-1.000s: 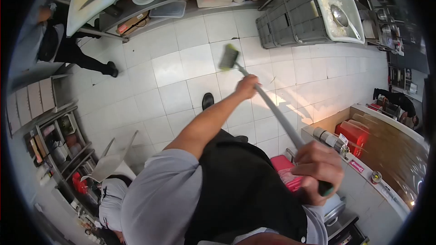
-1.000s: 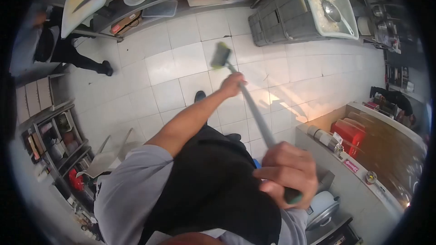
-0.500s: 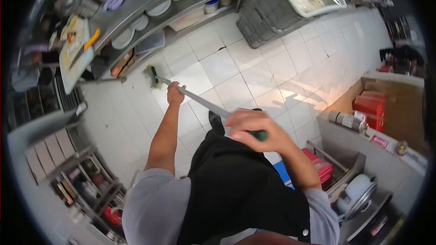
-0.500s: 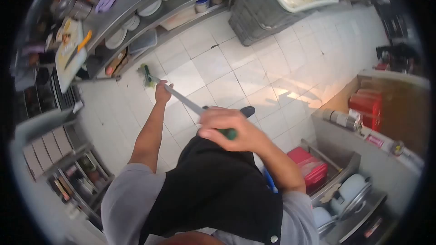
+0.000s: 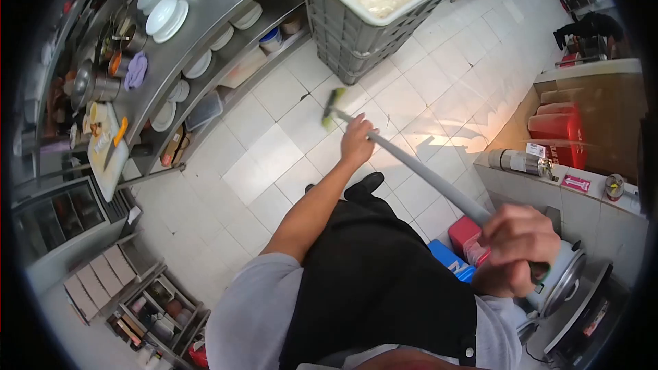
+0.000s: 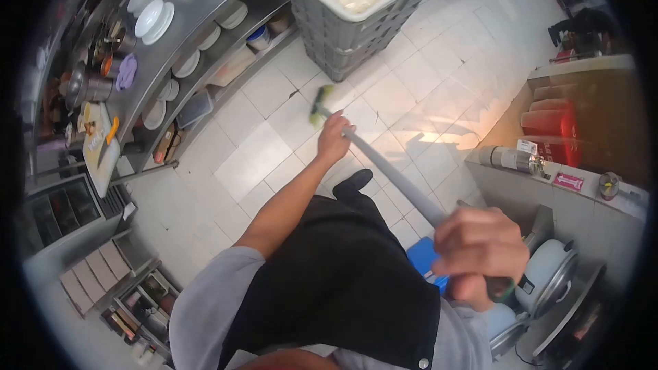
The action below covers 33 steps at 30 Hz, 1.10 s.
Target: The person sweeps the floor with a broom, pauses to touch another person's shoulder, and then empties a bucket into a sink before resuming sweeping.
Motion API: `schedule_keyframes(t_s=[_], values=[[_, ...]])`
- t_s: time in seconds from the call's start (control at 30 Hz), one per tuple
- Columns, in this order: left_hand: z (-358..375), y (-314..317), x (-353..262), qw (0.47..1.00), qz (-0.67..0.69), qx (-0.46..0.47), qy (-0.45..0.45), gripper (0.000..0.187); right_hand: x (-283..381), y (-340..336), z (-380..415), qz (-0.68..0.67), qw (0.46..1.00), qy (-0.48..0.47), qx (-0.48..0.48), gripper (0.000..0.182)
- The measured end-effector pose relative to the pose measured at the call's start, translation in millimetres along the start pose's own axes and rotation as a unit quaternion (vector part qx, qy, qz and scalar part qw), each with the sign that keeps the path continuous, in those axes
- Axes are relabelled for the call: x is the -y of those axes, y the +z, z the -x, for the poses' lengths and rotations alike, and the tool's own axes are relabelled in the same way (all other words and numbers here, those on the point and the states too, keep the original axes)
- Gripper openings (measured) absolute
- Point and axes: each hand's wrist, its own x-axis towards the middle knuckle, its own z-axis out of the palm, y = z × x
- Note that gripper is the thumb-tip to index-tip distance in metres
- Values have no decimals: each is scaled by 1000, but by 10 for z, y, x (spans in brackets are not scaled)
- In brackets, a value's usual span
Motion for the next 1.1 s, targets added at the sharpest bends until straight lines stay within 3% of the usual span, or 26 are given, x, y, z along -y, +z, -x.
schedule_keyframes(t_s=[0.07, 0.13, 0.17, 0.2, 0.27, 0.37, 0.43, 0.53, 0.6, 0.7, 0.8, 0.87, 0.93, 1.0, 1.07, 1.1], values=[[69, -155, 196, 998, -14, -49, 36, 24, -35, -249, 69, -50, 998, -37, 19, 23], [116, -382, 757, 996, -56, -68, -4, 24, -275, -181, 73, -109, 994, -6, 6, 21], [80, -652, 908, 993, -96, -47, -55, 24, -518, -123, 13, -83, 995, 0, 64, 17], [53, -757, 1544, 987, -142, 2, -72, 30, -823, -21, -81, -55, 991, 5, 121, 14], [-90, -1044, 2143, 973, -182, 4, -140, 39, -1361, 365, -257, -63, 985, 45, 153, 9], [-665, -1063, 2733, 965, -204, 18, -164, 48, -1705, 695, -504, -39, 988, 62, 134, 9], [-1199, -858, 2839, 984, -175, 5, -37, 49, -1702, 710, -649, -15, 993, 78, 93, 9], [-1723, -626, 1978, 983, -106, 116, -98, 39, -1404, 669, -896, 20, 994, 102, 45, 10], [-1738, -440, 1535, 971, -124, 202, -25, 31, -1198, 506, -1060, 45, 992, 115, 15, 10], [-1496, -125, 743, 955, -46, 284, -69, 34, -892, 227, -1234, 47, 988, 118, -87, 14], [-1460, 528, 342, 963, 25, 266, -38, 37, -614, 86, -1450, 72, 977, 152, -133, 8], [-1595, 648, 3, 952, 30, 300, -54, 35, -576, 97, -1572, 158, 973, 168, -5, 7], [-1538, 691, -128, 955, 48, 291, -41, 33, -491, 169, -1585, 175, 968, 177, -12, 13], [-1451, 732, -249, 958, 65, 278, -23, 32, -266, 173, -1537, 174, 972, 145, -67, 25], [-1140, 644, -286, 981, 103, 130, 105, 27, -147, 116, -1204, 140, 966, 58, -207, 47], [-1071, 463, -402, 972, 135, 166, 101, 27, -85, 69, -1069, 116, 950, 15, -288, 54]])
